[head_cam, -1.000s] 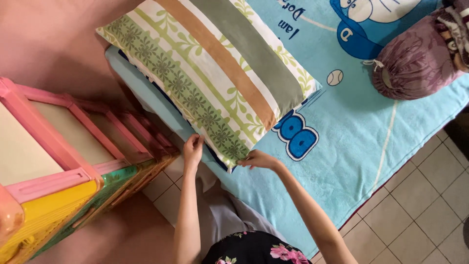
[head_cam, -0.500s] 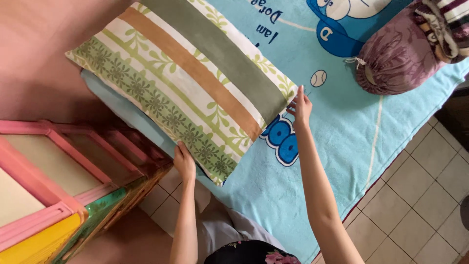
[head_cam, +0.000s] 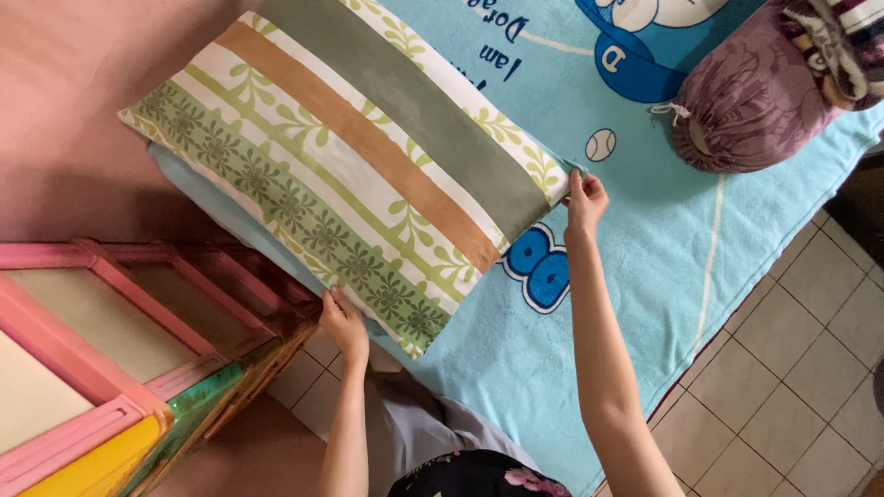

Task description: The person arranges several pillows and a folded blanket on a bed. They place a blue Union Jack pillow, a green striped pillow, a maroon striped blanket, and a pink floral bolster pillow, smoothing and adjusting each item by hand.

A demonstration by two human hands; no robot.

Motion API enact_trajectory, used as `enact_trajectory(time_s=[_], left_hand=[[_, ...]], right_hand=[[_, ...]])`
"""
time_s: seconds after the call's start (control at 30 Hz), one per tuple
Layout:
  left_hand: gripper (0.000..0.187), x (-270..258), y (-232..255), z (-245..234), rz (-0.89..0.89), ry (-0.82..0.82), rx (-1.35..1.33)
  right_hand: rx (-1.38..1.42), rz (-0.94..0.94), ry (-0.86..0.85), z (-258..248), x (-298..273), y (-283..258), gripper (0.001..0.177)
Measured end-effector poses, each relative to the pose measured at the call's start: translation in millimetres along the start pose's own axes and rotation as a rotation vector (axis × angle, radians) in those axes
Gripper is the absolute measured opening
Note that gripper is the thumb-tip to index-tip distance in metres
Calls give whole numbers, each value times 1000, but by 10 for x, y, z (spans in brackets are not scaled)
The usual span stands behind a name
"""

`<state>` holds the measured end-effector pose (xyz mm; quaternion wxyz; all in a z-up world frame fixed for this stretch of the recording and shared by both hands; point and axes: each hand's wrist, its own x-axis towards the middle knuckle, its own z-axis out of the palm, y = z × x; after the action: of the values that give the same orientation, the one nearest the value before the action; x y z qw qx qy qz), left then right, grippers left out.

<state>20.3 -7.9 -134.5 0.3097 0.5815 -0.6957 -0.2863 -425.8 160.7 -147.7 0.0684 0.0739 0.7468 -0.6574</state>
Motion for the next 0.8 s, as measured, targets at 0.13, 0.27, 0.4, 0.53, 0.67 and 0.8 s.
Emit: enact_trajectory(time_s=[0.13,0.27,0.4,0.53,0.67,0.8], left_hand=[[33,-9,-10,26,35,7,8],[35,-1,-241,136,-97,-76,-112],[61,407,200,-75,-350,-202,-240],[63,1014,341,-128,-333,-105,-248],[48,1517,59,153,-252,40,-139],[28,1491,-7,240,-62,239,-33]], right_hand=[[-39,43,26,-20,101,243,23],[-153,23,92,26,254,472,23],[-385,-363,187,125,266,-35,36],[-373,-585,-13,710,25,-1044,21],[-819,-300,-373,1399,374,-968,34],[-916,-157,-784,1746,340,-946,46]])
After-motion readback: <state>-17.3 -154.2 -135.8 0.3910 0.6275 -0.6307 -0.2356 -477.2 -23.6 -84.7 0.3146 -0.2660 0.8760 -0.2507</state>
